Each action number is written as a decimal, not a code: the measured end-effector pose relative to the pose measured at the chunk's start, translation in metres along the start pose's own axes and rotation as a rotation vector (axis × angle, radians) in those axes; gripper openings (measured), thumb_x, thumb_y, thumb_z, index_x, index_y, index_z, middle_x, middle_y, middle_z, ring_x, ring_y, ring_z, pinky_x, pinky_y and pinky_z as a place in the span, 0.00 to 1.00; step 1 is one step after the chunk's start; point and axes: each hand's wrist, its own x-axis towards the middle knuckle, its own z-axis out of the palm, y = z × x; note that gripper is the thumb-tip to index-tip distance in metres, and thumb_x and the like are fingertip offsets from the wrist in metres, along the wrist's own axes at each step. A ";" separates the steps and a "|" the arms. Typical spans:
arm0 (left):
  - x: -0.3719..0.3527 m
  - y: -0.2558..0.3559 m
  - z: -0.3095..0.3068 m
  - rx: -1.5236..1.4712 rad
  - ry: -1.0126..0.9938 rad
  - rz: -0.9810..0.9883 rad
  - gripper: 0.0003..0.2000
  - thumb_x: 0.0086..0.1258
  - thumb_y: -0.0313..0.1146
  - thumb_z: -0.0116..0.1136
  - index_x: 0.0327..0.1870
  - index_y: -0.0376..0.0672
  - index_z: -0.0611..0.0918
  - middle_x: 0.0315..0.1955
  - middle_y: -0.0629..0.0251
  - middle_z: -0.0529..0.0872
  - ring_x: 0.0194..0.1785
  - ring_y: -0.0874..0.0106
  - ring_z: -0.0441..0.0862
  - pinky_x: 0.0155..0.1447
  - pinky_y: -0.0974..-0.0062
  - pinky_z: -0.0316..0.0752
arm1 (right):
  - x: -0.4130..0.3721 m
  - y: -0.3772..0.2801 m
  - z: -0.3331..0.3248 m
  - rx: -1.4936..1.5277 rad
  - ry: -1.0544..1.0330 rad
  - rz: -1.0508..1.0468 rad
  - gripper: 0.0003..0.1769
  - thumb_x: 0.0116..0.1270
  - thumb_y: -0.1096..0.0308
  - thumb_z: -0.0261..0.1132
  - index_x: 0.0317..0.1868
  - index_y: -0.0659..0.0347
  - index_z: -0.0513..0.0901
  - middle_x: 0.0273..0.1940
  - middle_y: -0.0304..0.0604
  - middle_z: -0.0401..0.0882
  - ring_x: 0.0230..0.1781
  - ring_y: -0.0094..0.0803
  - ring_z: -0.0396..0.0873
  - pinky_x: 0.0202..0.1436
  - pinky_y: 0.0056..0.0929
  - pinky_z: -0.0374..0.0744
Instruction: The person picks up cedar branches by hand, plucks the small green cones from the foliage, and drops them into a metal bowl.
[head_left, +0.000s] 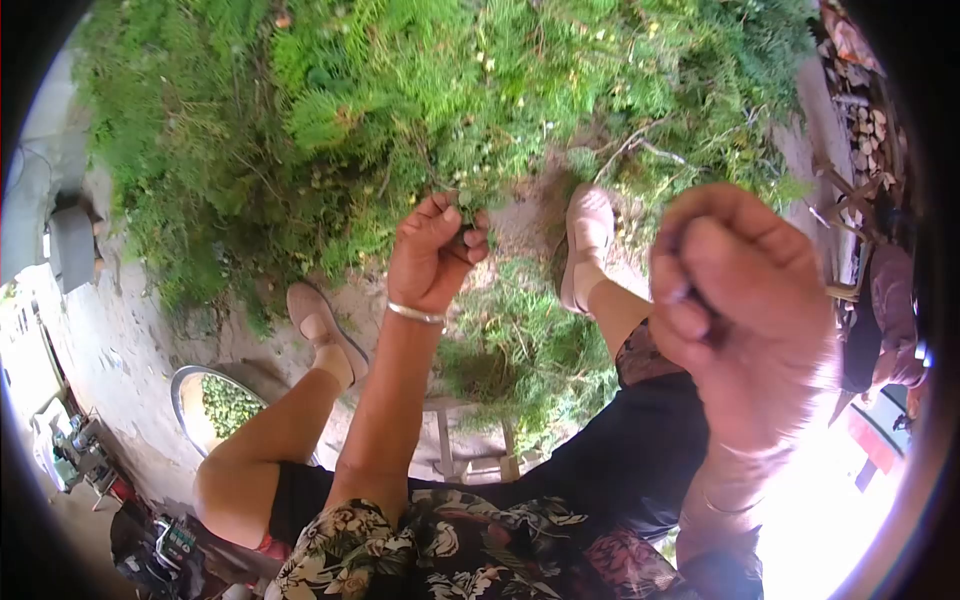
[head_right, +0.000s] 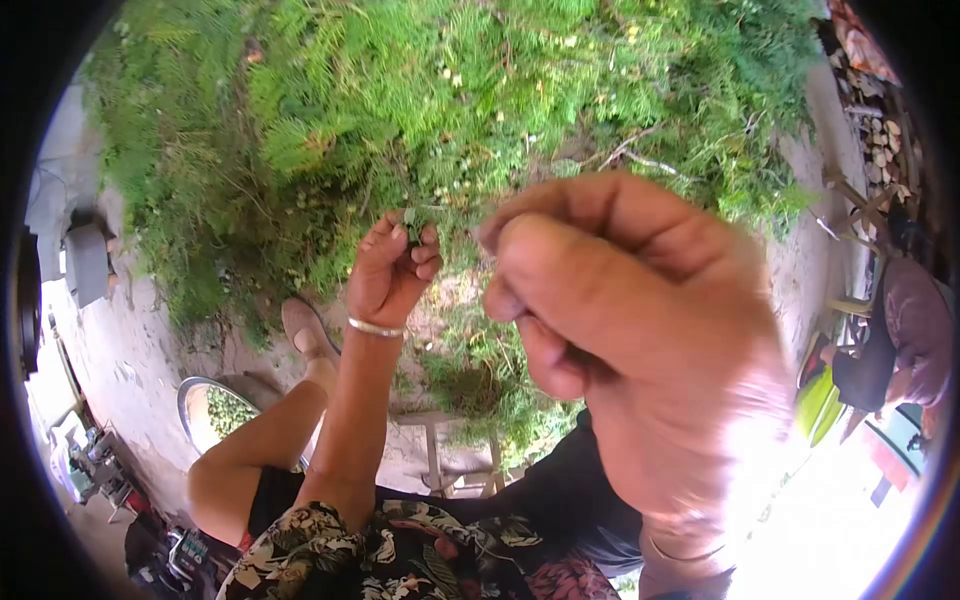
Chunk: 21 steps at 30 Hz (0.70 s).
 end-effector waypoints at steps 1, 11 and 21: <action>-0.004 0.003 0.020 -0.030 -0.060 0.034 0.09 0.65 0.25 0.58 0.44 0.40 0.76 0.35 0.49 0.82 0.32 0.67 0.79 0.34 0.71 0.75 | -0.002 0.002 0.004 -0.051 0.017 -0.044 0.09 0.62 0.75 0.62 0.41 0.72 0.78 0.24 0.41 0.74 0.18 0.18 0.66 0.18 0.14 0.63; -0.067 0.041 0.172 0.293 -0.126 0.266 0.07 0.66 0.23 0.56 0.44 0.33 0.77 0.34 0.59 0.83 0.34 0.71 0.82 0.36 0.73 0.81 | -0.006 0.020 0.033 -0.432 -0.071 -0.433 0.08 0.55 0.74 0.69 0.34 0.70 0.83 0.21 0.35 0.77 0.22 0.14 0.69 0.24 0.17 0.70; -0.083 0.019 0.194 0.246 0.117 0.381 0.08 0.65 0.23 0.59 0.43 0.32 0.79 0.29 0.61 0.83 0.30 0.72 0.81 0.33 0.76 0.76 | -0.012 0.032 0.041 -0.374 -0.010 -0.601 0.05 0.57 0.75 0.65 0.31 0.70 0.83 0.22 0.41 0.80 0.22 0.18 0.75 0.25 0.21 0.74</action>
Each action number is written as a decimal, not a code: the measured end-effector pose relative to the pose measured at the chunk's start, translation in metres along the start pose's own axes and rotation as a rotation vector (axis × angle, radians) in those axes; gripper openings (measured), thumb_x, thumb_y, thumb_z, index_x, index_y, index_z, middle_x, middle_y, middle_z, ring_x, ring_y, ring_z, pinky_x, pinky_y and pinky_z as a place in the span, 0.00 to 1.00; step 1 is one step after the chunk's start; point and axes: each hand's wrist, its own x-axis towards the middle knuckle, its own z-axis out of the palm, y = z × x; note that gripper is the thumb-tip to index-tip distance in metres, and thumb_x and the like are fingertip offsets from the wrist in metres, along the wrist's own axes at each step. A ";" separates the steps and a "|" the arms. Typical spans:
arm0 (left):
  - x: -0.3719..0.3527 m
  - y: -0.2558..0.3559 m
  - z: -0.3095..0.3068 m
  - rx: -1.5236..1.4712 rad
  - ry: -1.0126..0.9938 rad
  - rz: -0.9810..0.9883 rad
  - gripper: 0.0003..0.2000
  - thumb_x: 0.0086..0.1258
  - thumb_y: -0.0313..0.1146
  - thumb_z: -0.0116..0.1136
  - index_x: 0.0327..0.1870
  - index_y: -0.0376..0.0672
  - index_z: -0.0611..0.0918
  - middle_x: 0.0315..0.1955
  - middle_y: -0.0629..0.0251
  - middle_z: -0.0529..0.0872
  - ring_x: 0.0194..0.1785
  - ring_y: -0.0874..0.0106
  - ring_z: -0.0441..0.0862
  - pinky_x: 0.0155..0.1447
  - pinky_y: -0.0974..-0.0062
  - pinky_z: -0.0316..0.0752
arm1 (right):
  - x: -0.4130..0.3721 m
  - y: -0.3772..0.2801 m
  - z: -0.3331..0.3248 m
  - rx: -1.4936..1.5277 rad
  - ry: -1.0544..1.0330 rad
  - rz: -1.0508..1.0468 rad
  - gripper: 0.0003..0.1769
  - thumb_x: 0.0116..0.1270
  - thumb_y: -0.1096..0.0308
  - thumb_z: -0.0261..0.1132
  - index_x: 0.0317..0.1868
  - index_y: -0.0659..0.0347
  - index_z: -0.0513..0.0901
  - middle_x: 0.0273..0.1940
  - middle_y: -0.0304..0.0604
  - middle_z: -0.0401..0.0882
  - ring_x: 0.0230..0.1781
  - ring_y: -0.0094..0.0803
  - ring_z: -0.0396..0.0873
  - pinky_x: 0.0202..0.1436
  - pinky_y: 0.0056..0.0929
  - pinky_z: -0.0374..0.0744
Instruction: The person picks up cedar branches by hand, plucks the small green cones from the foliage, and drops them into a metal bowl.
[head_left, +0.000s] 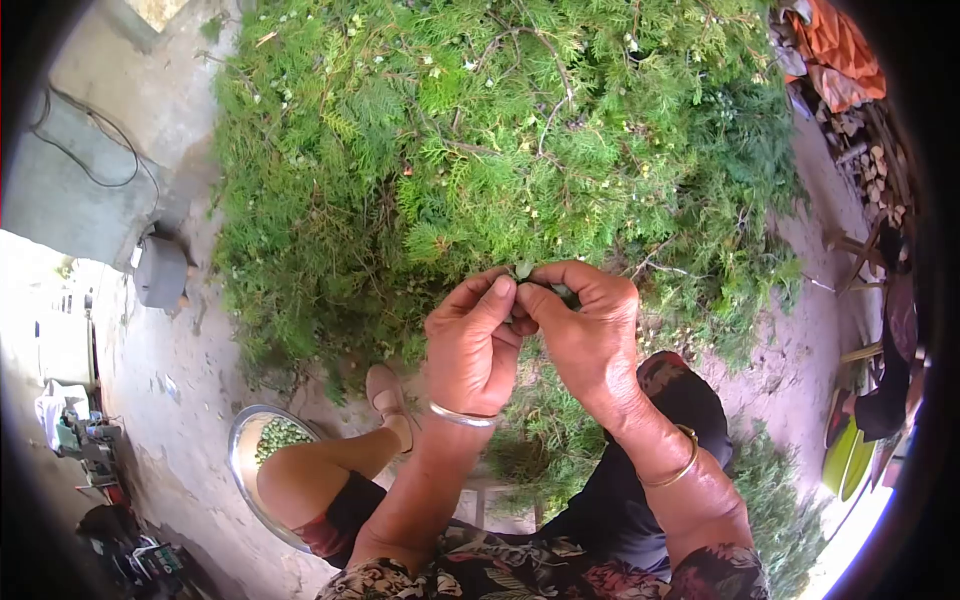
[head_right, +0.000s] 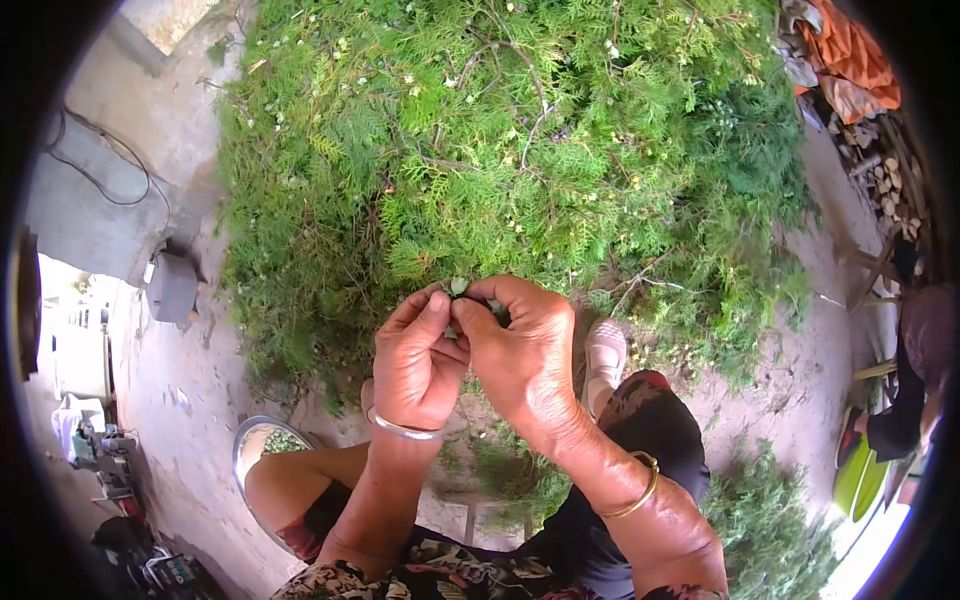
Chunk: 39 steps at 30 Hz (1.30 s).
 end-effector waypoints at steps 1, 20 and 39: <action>0.001 -0.001 0.000 0.003 -0.001 -0.001 0.08 0.65 0.23 0.59 0.43 0.32 0.79 0.29 0.61 0.83 0.30 0.72 0.81 0.33 0.76 0.76 | 0.000 -0.001 -0.001 0.013 -0.001 0.023 0.05 0.57 0.75 0.64 0.31 0.70 0.82 0.22 0.41 0.80 0.22 0.19 0.75 0.25 0.22 0.75; 0.021 0.007 -0.041 -0.443 -0.156 -0.319 0.07 0.68 0.31 0.56 0.38 0.37 0.79 0.30 0.61 0.81 0.30 0.73 0.75 0.34 0.75 0.72 | 0.005 -0.016 -0.017 0.187 -0.277 0.144 0.06 0.61 0.75 0.61 0.33 0.71 0.78 0.26 0.42 0.81 0.26 0.23 0.78 0.28 0.29 0.75; 0.007 0.016 -0.026 0.618 -0.009 0.181 0.08 0.64 0.24 0.56 0.40 0.29 0.78 0.23 0.64 0.78 0.23 0.75 0.71 0.24 0.78 0.65 | 0.007 -0.016 -0.028 -0.205 -0.408 0.030 0.06 0.53 0.74 0.60 0.25 0.70 0.80 0.17 0.42 0.74 0.20 0.20 0.70 0.23 0.26 0.69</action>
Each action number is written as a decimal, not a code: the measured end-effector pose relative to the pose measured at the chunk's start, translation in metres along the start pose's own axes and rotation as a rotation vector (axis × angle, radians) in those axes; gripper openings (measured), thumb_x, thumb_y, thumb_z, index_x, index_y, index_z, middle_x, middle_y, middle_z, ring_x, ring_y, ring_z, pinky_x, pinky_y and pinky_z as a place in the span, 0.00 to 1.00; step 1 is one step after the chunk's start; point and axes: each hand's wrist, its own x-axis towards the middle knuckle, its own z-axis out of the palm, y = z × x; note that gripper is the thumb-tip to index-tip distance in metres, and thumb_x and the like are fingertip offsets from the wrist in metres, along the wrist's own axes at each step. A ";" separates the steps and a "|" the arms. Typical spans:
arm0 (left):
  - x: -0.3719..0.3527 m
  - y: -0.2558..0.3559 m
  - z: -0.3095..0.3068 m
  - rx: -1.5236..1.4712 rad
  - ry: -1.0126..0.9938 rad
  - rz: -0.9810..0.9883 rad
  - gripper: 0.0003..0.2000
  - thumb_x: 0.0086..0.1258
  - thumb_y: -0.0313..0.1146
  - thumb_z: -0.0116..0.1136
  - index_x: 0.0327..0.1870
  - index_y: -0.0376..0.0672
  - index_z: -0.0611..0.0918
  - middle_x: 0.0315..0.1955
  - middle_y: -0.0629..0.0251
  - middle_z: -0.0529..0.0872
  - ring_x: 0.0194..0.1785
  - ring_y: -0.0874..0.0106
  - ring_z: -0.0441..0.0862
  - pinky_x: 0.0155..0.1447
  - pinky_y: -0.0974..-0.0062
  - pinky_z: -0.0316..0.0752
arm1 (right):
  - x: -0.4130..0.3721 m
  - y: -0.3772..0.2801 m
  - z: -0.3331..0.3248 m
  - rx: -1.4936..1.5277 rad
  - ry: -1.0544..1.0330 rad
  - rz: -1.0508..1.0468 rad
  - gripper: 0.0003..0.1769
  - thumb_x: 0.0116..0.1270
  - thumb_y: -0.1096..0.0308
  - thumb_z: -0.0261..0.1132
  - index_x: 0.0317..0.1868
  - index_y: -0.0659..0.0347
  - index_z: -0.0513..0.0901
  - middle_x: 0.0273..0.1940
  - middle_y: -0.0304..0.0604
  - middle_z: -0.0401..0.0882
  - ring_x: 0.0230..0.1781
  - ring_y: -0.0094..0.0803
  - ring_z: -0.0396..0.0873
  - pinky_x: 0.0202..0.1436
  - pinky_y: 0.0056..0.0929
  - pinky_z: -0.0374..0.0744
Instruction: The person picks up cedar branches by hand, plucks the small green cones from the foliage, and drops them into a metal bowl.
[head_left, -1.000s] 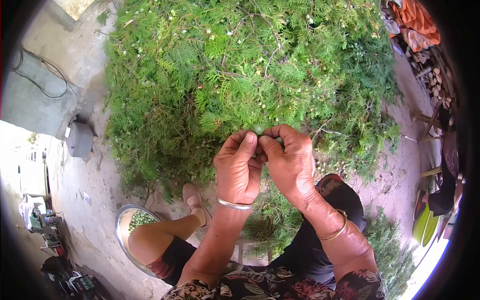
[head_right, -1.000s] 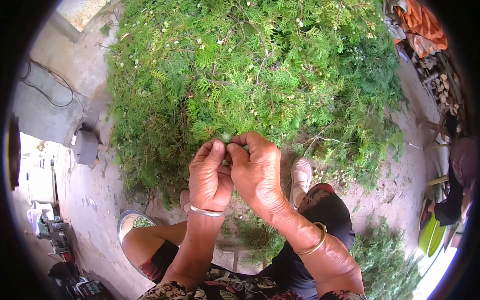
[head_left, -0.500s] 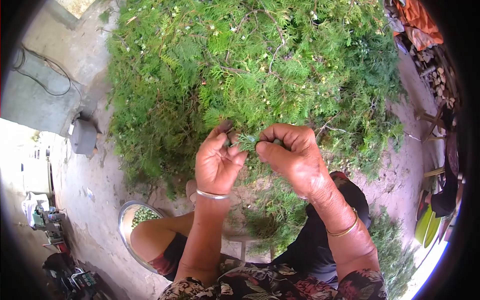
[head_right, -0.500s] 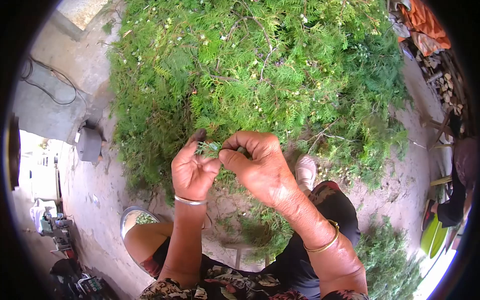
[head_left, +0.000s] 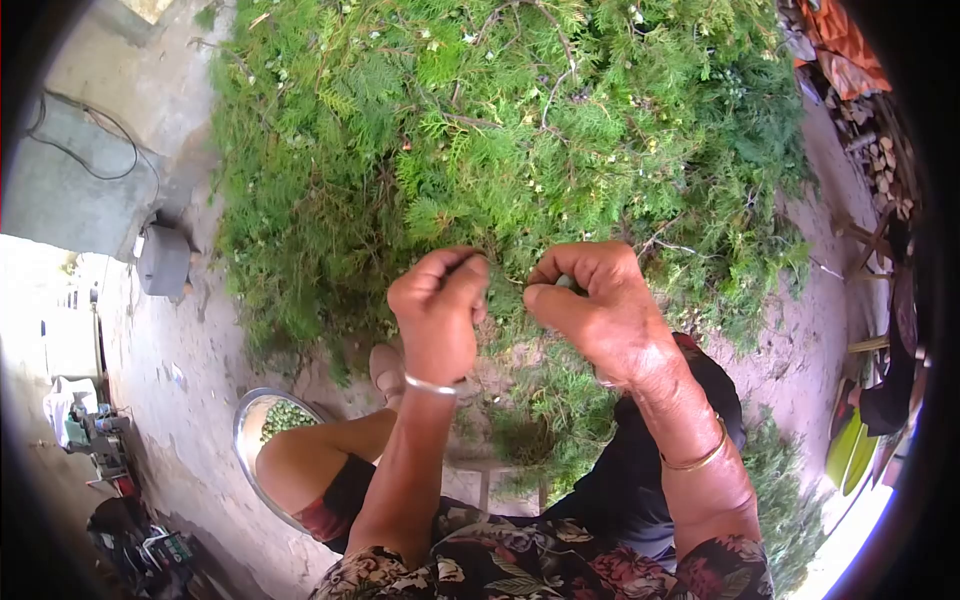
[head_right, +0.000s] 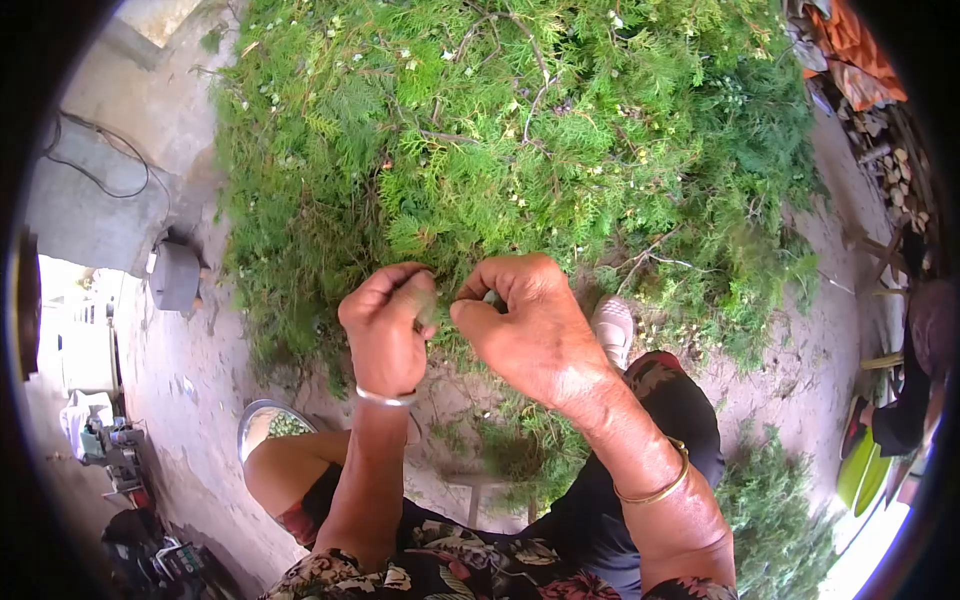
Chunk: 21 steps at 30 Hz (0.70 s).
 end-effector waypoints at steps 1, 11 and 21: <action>0.007 -0.009 -0.008 -0.160 0.086 -0.080 0.07 0.65 0.23 0.55 0.40 0.29 0.77 0.24 0.63 0.78 0.23 0.75 0.71 0.24 0.78 0.66 | -0.001 -0.001 -0.002 -0.055 -0.034 -0.014 0.06 0.53 0.73 0.61 0.25 0.70 0.80 0.16 0.43 0.74 0.20 0.23 0.72 0.23 0.29 0.71; 0.007 -0.026 -0.031 -0.891 -0.083 -0.503 0.07 0.64 0.30 0.57 0.38 0.37 0.77 0.35 0.55 0.78 0.33 0.68 0.72 0.36 0.73 0.70 | -0.006 0.013 0.013 -0.192 -0.448 0.058 0.08 0.52 0.70 0.66 0.27 0.67 0.80 0.21 0.47 0.76 0.24 0.37 0.77 0.32 0.36 0.74; -0.007 -0.036 -0.034 -0.844 -0.071 -0.485 0.09 0.69 0.31 0.53 0.44 0.36 0.74 0.32 0.58 0.77 0.30 0.72 0.72 0.30 0.78 0.66 | -0.008 0.025 0.007 -0.178 -0.447 -0.127 0.06 0.52 0.72 0.68 0.31 0.65 0.83 0.22 0.42 0.79 0.23 0.28 0.75 0.28 0.30 0.72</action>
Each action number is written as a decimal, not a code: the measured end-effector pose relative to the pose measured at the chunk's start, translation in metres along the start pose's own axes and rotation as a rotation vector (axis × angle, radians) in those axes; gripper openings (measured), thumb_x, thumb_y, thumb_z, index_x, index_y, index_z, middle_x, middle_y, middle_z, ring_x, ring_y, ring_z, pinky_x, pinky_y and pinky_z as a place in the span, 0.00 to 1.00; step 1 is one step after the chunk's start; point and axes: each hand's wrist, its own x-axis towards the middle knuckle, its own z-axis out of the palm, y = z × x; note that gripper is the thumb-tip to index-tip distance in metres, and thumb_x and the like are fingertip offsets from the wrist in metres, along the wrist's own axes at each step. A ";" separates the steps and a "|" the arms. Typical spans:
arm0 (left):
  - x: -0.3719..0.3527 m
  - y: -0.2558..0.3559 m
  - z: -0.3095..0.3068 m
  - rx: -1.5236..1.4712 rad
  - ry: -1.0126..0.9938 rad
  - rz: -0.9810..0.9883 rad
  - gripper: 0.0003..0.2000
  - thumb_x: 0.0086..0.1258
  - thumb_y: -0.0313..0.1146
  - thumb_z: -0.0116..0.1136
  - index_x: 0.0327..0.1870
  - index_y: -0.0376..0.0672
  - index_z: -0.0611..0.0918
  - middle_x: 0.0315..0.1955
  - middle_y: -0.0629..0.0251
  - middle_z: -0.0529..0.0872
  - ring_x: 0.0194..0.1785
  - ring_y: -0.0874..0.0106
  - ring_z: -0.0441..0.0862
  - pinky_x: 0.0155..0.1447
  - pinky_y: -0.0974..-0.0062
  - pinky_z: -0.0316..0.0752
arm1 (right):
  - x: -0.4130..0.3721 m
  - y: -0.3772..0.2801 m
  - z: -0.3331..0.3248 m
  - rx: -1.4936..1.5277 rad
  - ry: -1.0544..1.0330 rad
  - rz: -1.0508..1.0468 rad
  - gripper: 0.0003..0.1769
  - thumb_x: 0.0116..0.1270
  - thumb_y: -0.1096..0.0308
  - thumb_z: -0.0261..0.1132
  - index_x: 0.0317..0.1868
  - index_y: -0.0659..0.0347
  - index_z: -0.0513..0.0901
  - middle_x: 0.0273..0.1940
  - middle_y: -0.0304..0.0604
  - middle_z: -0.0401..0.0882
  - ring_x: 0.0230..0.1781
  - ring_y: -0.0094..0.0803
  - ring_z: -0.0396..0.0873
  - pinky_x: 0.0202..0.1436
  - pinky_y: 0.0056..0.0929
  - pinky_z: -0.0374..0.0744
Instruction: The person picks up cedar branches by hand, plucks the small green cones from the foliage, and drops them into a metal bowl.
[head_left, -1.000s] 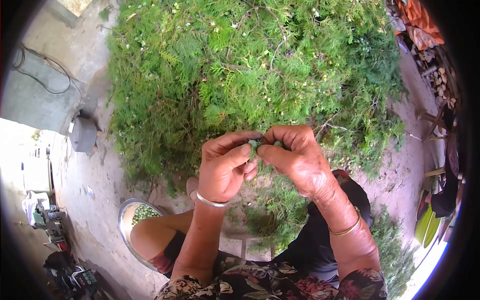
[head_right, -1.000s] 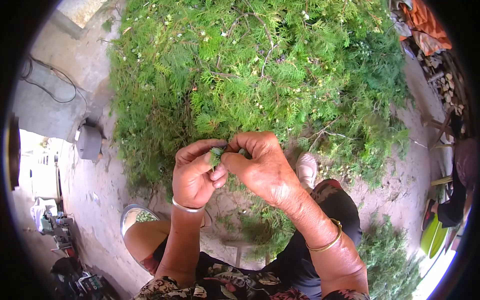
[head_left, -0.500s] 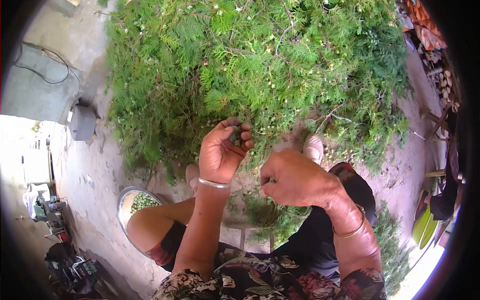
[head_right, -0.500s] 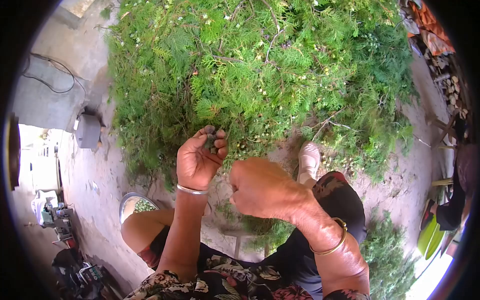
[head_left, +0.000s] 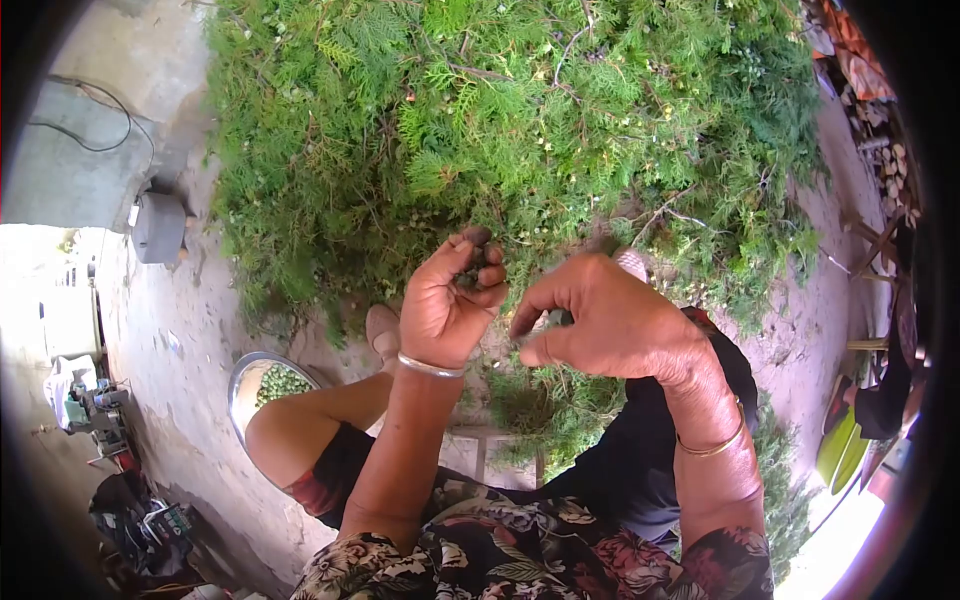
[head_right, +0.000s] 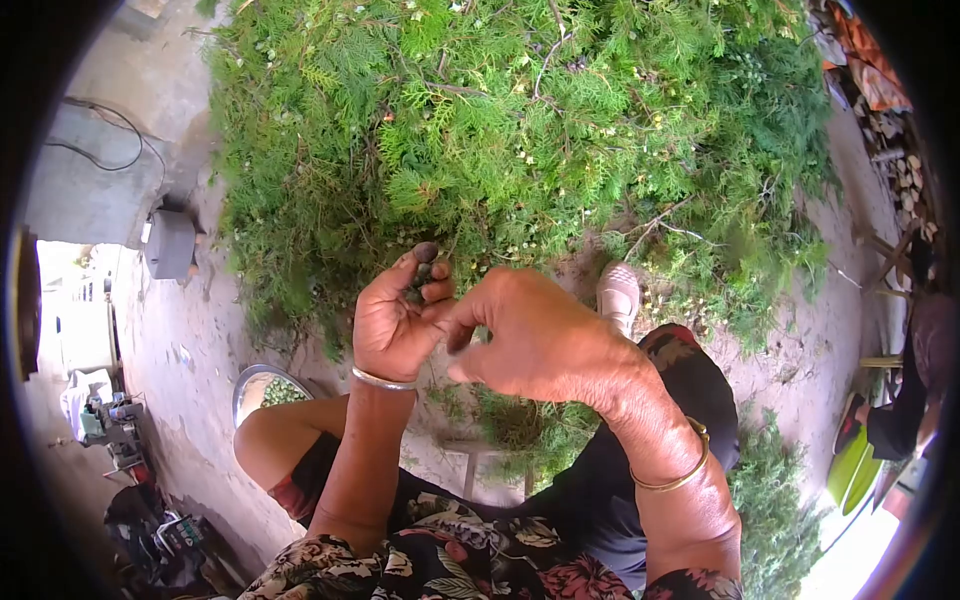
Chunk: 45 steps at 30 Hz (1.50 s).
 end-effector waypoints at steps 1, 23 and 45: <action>-0.001 -0.001 -0.002 0.000 0.001 -0.003 0.09 0.69 0.31 0.53 0.44 0.36 0.74 0.32 0.58 0.77 0.30 0.72 0.72 0.30 0.78 0.66 | 0.001 -0.003 -0.001 0.082 0.006 0.122 0.06 0.54 0.72 0.68 0.32 0.65 0.83 0.21 0.40 0.78 0.22 0.26 0.74 0.27 0.28 0.72; -0.013 -0.044 0.038 0.033 0.005 0.057 0.12 0.68 0.36 0.50 0.44 0.39 0.79 0.40 0.63 0.82 0.44 0.69 0.79 0.46 0.70 0.76 | 0.014 -0.021 0.012 0.780 0.393 -0.006 0.35 0.74 0.46 0.42 0.32 0.71 0.83 0.29 0.46 0.83 0.33 0.30 0.79 0.46 0.27 0.74; -0.330 0.267 -0.237 1.824 1.414 0.025 0.27 0.56 0.44 0.65 0.53 0.33 0.79 0.49 0.47 0.80 0.56 0.58 0.76 0.58 0.64 0.70 | 0.024 -0.009 -0.010 0.823 0.438 0.096 0.39 0.73 0.40 0.36 0.43 0.73 0.77 0.27 0.47 0.82 0.35 0.37 0.82 0.46 0.35 0.78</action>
